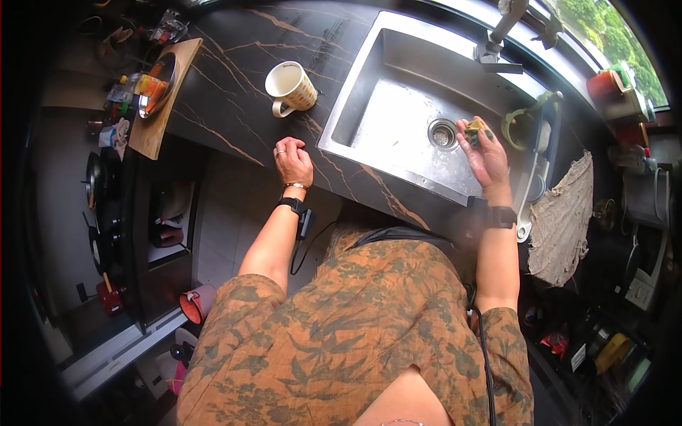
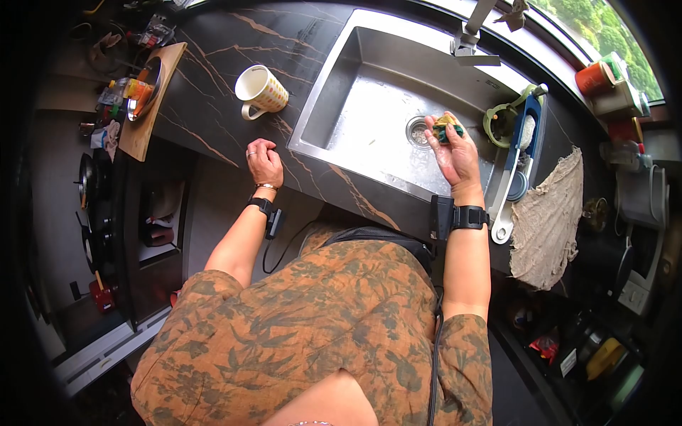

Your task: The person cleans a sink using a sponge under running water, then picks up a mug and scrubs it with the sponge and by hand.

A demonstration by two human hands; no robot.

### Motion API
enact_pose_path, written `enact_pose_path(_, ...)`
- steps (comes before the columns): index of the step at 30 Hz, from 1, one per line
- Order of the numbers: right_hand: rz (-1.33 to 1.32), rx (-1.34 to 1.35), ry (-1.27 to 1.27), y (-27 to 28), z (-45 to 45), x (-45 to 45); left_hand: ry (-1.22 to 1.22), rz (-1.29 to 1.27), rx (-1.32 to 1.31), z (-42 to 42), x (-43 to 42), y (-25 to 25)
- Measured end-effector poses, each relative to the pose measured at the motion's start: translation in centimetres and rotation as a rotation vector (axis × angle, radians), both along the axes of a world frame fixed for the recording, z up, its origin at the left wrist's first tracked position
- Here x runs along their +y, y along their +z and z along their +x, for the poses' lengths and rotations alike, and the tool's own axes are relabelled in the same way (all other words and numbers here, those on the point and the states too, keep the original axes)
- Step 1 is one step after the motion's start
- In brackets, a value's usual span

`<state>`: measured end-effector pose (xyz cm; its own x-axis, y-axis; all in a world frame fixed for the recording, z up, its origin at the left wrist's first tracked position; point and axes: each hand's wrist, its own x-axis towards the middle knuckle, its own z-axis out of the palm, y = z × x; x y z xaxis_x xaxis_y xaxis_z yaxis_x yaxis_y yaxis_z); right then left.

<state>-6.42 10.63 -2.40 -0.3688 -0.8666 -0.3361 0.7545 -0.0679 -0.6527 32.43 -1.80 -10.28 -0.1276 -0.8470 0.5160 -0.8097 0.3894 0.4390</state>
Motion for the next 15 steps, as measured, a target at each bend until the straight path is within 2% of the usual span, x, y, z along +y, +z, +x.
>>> enact_pose_path(3, 0.108, 0.044, -0.089, 1.5, 0.6, 0.0, -0.004, 0.004, -0.006, 0.0, 0.0, -0.1)
enact_pose_path(6, 0.015, 0.057, -0.011, -1.7, -1.7, 0.7, -0.008, 0.010, -0.015, 0.0, 0.1, 0.1)
enact_pose_path(10, 0.229, 0.214, -0.118, 0.2, -0.5, 0.5, -0.002, -0.001, -0.014, 0.1, 0.0, -0.2)
enact_pose_path(13, 0.304, 0.181, -0.025, 0.6, -1.0, 0.6, 0.001, -0.006, -0.020, 0.1, -0.1, -0.4)
enact_pose_path(15, 0.300, 0.105, -0.098, 3.4, 1.1, -0.4, 0.000, -0.008, -0.022, 0.1, -0.1, -0.3)
